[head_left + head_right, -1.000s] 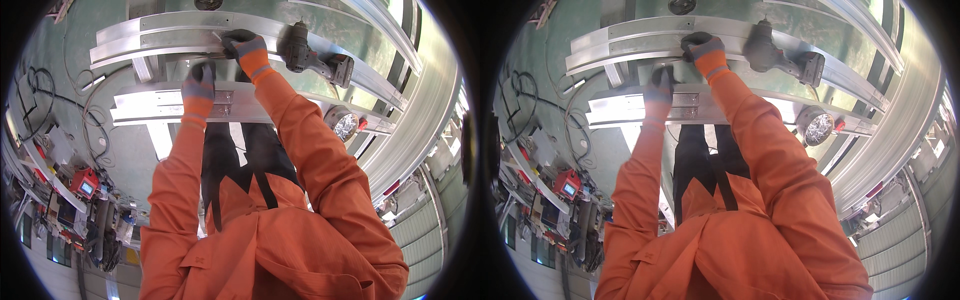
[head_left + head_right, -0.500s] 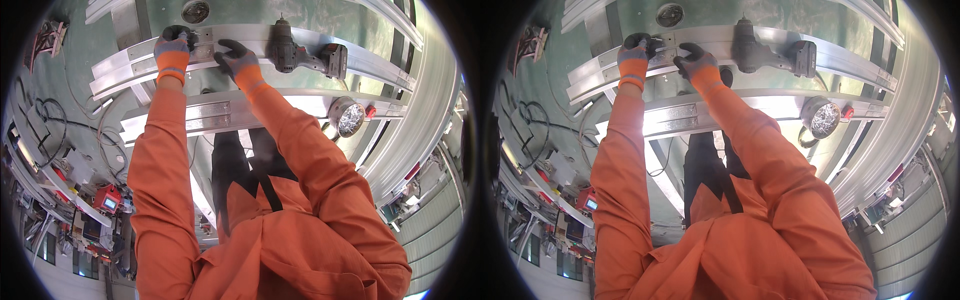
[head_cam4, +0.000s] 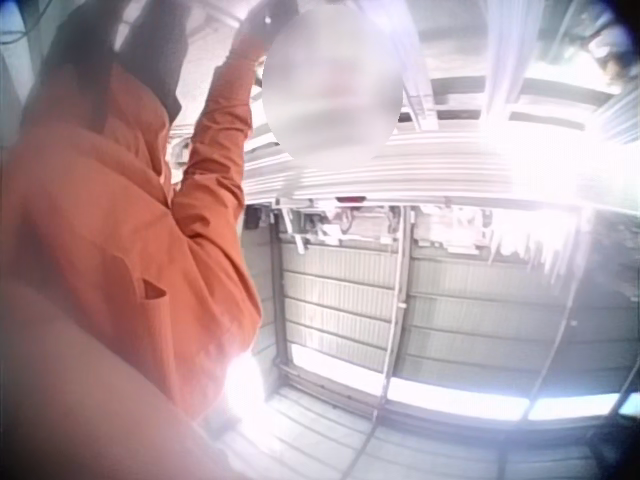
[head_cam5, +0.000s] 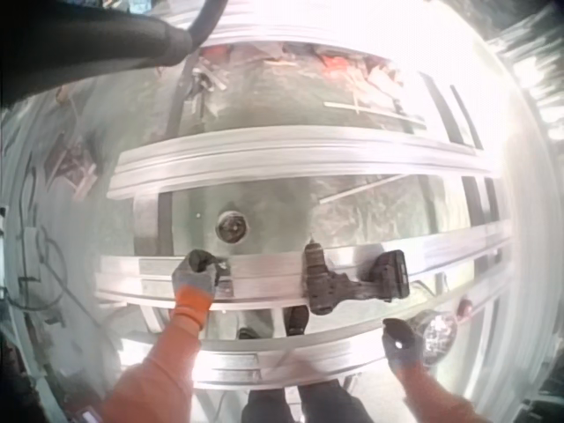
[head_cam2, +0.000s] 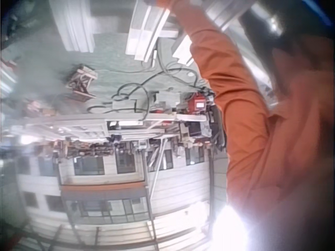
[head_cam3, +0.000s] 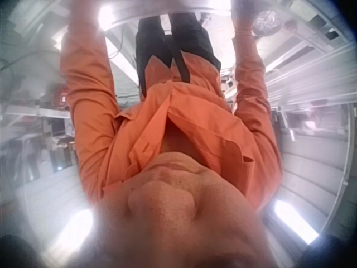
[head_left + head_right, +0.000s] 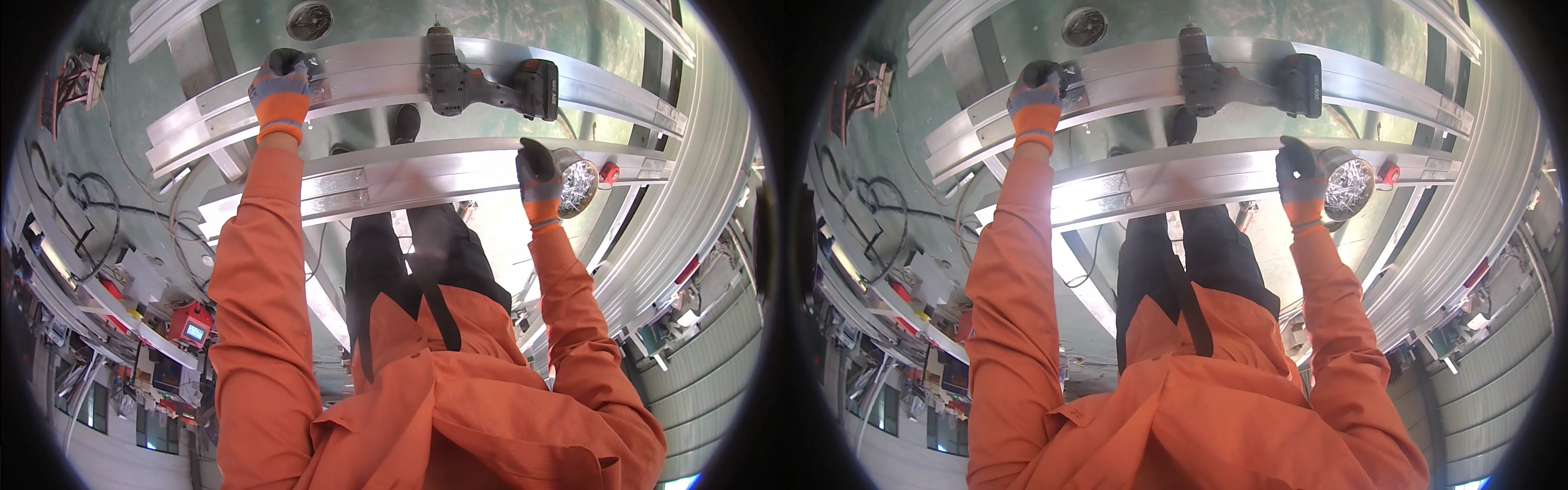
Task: The person picks up a metal frame and positions it on a workbench. They then use a cordless drill to drive screws into the frame, securing it in place. The person continues to align and fasten additional sections of the frame.
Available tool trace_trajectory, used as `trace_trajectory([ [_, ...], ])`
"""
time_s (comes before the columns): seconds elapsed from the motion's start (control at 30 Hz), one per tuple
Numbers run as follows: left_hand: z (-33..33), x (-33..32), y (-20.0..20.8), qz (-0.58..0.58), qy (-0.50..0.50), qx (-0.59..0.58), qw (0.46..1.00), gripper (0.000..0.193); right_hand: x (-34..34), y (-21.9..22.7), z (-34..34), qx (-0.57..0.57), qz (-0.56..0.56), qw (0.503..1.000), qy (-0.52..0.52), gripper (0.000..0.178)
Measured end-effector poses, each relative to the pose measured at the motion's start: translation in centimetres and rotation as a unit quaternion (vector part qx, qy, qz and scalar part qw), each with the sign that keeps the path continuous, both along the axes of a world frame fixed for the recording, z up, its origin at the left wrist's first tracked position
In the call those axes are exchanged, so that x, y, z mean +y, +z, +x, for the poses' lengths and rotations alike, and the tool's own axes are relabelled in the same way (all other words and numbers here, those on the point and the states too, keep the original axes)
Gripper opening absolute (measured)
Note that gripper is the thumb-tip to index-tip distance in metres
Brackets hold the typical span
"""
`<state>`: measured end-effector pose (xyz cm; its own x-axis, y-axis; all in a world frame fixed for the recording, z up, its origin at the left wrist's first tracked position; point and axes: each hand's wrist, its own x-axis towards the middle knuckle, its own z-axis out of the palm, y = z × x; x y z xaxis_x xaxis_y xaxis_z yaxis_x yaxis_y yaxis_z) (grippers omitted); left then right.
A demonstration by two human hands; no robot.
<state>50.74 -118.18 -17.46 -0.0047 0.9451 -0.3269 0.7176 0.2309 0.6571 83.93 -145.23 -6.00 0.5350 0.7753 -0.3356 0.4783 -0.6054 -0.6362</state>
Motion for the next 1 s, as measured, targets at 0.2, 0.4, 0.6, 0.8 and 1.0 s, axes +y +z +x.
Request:
trace_trajectory([
  [0.2, 1.5, 0.0, 3.9, -0.028, -0.143, 0.123, 0.982, 0.026, 8.2, -1.1, 0.7, -0.165, -0.024, 0.954, 0.247, 0.069],
  [0.4, -0.7, 0.1, 1.9, -0.036, -0.176, 0.253, 0.951, 0.053, 13.8, -6.0, -1.4, -0.263, -0.337, 0.825, 0.37, 0.089],
  [0.6, -9.2, -5.4, 6.7, -0.043, 0.028, 0.132, 0.99, 0.061, 12.2, -8.9, 1.6, -0.203, -0.133, 0.889, 0.389, 0.051],
  [0.8, -22.1, -19.0, 7.1, -0.095, -0.001, 0.188, 0.977, 0.049, 8.5, -1.0, -3.9, -0.147, -0.001, 0.91, 0.387, 0.055],
  [1.0, -24.6, -19.8, 5.0, -0.036, -0.183, 0.245, 0.951, 0.057, 4.6, 5.5, -14.9, 0.144, -0.008, 0.919, 0.367, 0.045],
])
